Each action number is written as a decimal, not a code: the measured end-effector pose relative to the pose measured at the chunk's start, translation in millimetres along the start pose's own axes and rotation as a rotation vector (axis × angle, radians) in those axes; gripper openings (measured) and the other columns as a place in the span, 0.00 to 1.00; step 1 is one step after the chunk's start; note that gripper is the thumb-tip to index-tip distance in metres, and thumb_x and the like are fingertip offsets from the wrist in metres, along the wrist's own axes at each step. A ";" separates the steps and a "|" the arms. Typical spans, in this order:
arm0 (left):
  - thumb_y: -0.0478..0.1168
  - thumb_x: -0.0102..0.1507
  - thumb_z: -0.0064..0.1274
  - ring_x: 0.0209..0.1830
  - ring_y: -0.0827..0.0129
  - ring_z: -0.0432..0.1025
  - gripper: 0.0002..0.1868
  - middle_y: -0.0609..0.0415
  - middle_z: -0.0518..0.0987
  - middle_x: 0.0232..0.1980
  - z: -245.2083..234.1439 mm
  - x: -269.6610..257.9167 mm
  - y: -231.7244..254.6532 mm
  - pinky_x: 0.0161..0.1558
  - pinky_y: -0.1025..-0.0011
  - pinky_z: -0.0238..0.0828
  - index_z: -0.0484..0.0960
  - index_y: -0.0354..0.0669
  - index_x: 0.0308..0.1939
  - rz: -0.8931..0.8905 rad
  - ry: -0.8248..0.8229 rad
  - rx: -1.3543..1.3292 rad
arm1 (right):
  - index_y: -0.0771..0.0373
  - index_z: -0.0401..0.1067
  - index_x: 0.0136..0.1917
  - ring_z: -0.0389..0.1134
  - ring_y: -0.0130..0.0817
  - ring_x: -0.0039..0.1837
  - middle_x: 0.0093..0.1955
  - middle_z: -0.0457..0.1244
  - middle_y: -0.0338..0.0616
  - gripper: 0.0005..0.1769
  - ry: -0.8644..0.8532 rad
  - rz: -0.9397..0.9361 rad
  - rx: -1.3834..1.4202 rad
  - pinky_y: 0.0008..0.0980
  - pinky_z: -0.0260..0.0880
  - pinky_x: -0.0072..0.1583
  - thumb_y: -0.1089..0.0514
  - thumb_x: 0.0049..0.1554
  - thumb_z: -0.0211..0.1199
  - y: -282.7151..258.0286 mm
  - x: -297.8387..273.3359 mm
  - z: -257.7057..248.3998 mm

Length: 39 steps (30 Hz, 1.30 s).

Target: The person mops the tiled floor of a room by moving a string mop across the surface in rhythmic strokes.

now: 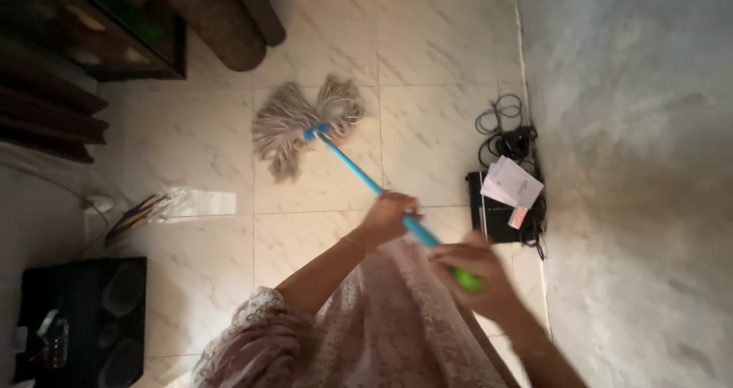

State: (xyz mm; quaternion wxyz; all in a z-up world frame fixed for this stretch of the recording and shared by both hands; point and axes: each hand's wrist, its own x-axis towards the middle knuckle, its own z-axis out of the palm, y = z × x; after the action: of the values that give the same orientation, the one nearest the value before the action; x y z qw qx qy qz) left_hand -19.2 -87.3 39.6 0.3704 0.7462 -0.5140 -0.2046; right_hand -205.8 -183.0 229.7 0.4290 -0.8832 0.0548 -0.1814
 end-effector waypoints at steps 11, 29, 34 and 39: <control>0.45 0.66 0.61 0.20 0.56 0.70 0.16 0.53 0.72 0.20 -11.2 -3.4 140.1 0.27 0.59 0.67 0.75 0.49 0.25 0.415 0.081 -0.404 | 0.61 0.71 0.34 0.65 0.34 0.39 0.31 0.66 0.37 0.08 0.179 -0.115 0.168 0.36 0.68 0.47 0.64 0.55 0.62 -93.1 3.6 -68.4; 0.32 0.51 0.57 0.56 0.56 0.73 0.10 0.54 0.81 0.46 40.9 31.7 -78.4 0.51 0.60 0.73 0.81 0.46 0.36 0.126 -0.195 0.401 | 0.62 0.74 0.40 0.72 0.46 0.59 0.52 0.71 0.48 0.08 -0.085 0.058 -0.184 0.44 0.71 0.58 0.64 0.47 0.71 22.7 -15.6 84.4; 0.38 0.53 0.60 0.54 0.53 0.73 0.07 0.51 0.80 0.45 53.1 30.1 -74.2 0.53 0.59 0.69 0.80 0.44 0.34 0.187 -0.218 0.390 | 0.64 0.73 0.40 0.71 0.49 0.58 0.52 0.70 0.51 0.08 -0.041 0.044 -0.170 0.45 0.69 0.60 0.62 0.49 0.71 16.1 -19.1 76.4; 0.38 0.58 0.68 0.47 0.54 0.76 0.12 0.50 0.80 0.43 26.9 31.8 23.4 0.51 0.61 0.76 0.79 0.43 0.37 0.394 0.024 -0.281 | 0.64 0.74 0.44 0.76 0.41 0.51 0.46 0.71 0.45 0.06 0.201 -0.028 -0.003 0.40 0.77 0.56 0.66 0.52 0.68 -38.7 -10.6 -1.7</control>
State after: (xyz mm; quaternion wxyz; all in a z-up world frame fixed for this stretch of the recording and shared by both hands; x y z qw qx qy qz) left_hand -39.8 -130.3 42.6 0.5094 0.5751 -0.6116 -0.1892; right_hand -218.5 -157.4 257.8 0.4175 -0.8618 0.0855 -0.2751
